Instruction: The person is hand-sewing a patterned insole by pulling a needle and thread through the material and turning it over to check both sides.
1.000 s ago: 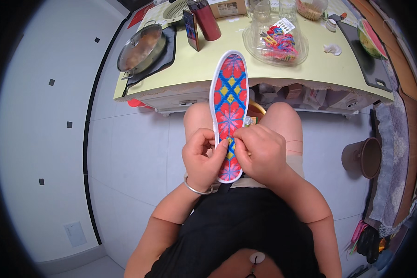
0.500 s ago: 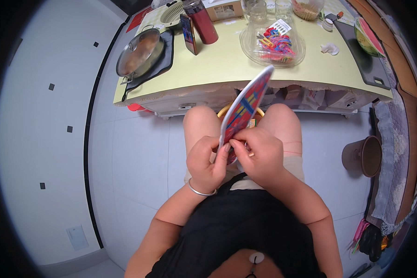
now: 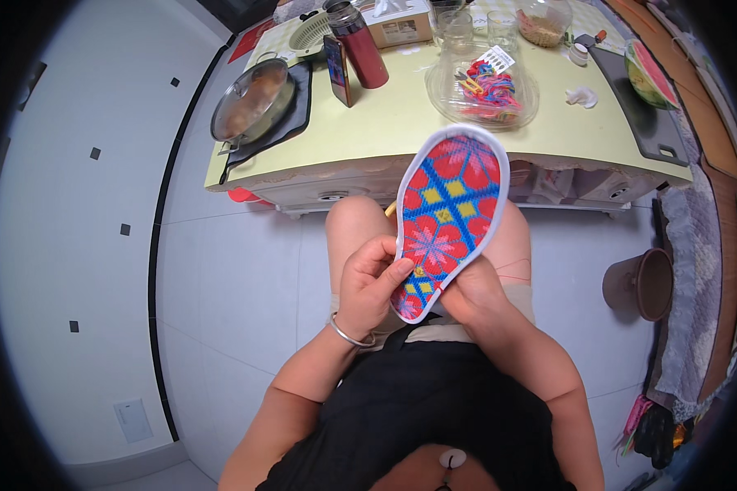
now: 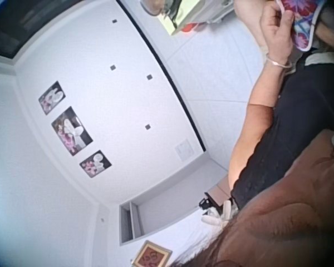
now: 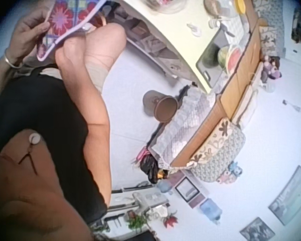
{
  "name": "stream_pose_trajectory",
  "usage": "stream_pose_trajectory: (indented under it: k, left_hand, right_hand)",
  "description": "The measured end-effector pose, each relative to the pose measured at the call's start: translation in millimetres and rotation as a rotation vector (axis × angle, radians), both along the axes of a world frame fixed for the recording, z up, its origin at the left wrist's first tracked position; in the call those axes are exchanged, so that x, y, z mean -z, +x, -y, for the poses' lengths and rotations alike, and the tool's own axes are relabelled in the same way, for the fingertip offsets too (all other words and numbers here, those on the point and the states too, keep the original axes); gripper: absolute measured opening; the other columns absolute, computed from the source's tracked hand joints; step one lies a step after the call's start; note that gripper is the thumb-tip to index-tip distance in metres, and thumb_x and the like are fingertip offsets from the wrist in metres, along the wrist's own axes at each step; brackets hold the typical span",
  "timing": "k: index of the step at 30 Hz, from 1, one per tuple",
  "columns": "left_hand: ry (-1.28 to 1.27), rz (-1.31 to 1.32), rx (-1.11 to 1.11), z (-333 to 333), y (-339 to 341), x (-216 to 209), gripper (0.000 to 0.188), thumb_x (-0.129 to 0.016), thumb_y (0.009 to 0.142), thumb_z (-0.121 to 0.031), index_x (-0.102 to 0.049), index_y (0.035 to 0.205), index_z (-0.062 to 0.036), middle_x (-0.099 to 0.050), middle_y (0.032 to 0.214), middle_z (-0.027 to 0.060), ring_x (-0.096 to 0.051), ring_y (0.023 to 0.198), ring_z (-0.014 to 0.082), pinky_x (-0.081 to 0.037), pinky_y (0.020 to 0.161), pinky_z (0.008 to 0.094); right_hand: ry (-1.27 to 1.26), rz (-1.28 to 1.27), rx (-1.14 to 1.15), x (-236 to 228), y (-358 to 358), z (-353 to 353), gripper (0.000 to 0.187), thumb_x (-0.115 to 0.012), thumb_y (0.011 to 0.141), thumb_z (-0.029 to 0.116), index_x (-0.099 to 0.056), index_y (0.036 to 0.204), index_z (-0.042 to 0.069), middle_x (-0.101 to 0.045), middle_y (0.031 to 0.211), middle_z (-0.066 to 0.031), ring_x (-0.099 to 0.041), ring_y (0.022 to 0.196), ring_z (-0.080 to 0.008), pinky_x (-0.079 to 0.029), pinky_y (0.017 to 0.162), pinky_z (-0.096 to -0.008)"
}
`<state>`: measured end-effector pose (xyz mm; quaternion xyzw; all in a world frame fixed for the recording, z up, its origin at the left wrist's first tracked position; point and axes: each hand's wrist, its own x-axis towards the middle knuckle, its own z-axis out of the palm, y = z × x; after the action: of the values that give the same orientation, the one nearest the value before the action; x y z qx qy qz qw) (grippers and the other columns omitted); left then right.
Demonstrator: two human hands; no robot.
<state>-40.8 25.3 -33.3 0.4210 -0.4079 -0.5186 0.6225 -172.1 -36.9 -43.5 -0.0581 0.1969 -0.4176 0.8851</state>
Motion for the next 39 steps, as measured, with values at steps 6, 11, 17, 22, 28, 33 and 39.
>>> stream_pose_trajectory:
  k: [6,11,17,22,28,33,39]
  left_hand:
    - [-0.128,-0.359,-0.075,-0.4,70.9,-15.7,0.016,-0.053,0.089,-0.011,-0.052,0.102,-0.0011,-0.055,0.078,0.0042,-0.052,0.060,0.0129,-0.044,0.055,0.0268]
    - [-0.261,-0.678,-0.240,-39.8,201.7,-45.9,0.018,-0.044,0.091,-0.017,-0.048,0.097,-0.0011,-0.041,0.064,0.0032,-0.039,0.046,0.0132,-0.030,0.042,0.0265]
    - [-0.236,-0.867,0.013,-39.3,185.1,-35.4,0.021,-0.046,0.093,-0.023,-0.048,0.096,-0.0017,-0.042,0.064,0.0036,-0.039,0.045,0.0134,-0.029,0.042,0.0268]
    - [-0.063,-1.092,0.500,10.2,97.1,0.8,0.024,-0.042,0.093,-0.025,-0.044,0.097,-0.0014,-0.045,0.065,0.0059,-0.044,0.046,0.0161,-0.032,0.044,0.0296]
    - [0.248,-1.140,0.658,22.4,27.7,5.0,0.057,-0.039,0.086,-0.055,-0.051,0.090,0.0008,-0.042,0.054,0.0072,-0.038,0.036,0.0175,-0.029,0.036,0.0307]
    - [0.353,-1.044,0.647,28.3,7.8,-26.9,0.072,-0.024,0.082,-0.067,-0.050,0.072,-0.0002,-0.034,0.043,0.0064,-0.029,0.028,0.0176,-0.021,0.029,0.0298]
    - [0.363,-0.999,0.499,19.0,8.3,-24.2,0.067,-0.026,0.085,-0.061,-0.049,0.073,0.0006,-0.035,0.045,0.0067,-0.030,0.029,0.0172,-0.023,0.030,0.0290]
  right_hand:
    - [0.015,0.392,0.336,43.5,-119.8,85.1,0.008,-0.046,0.090,0.000,-0.049,0.098,0.000,-0.052,0.091,-0.0070,-0.050,0.071,-0.0120,-0.041,0.051,-0.0173]
    - [-0.002,-0.165,0.806,111.8,-398.9,112.8,0.007,-0.042,0.092,0.003,-0.047,0.089,0.001,-0.037,0.069,-0.0030,-0.032,0.054,-0.0108,-0.028,0.045,-0.0232]
    - [-0.087,-0.321,1.092,174.7,-557.6,90.1,0.015,-0.047,0.094,0.010,-0.048,0.081,0.003,-0.034,0.060,-0.0005,-0.028,0.046,-0.0090,-0.026,0.043,-0.0233]
    - [-0.279,-0.839,0.739,30.9,-207.9,78.8,0.029,-0.053,0.086,0.012,-0.056,0.113,0.001,-0.045,0.072,0.0037,-0.033,0.051,0.0000,-0.025,0.041,-0.0134]
    - [-1.095,-0.905,0.314,-29.6,-32.5,7.0,0.006,-0.059,0.084,0.001,-0.061,0.090,0.001,-0.061,0.078,-0.0029,-0.056,0.065,-0.0087,-0.046,0.057,-0.0242]
    - [-1.601,-0.995,0.473,-41.2,-10.2,4.2,0.012,-0.059,0.076,-0.007,-0.061,0.085,0.000,-0.062,0.071,-0.0083,-0.061,0.059,-0.0203,-0.047,0.052,-0.0298]
    - [-1.658,-1.071,0.502,-41.6,-6.4,2.9,0.014,-0.060,0.072,-0.007,-0.060,0.083,0.002,-0.062,0.070,-0.0073,-0.061,0.059,-0.0231,-0.047,0.051,-0.0315]
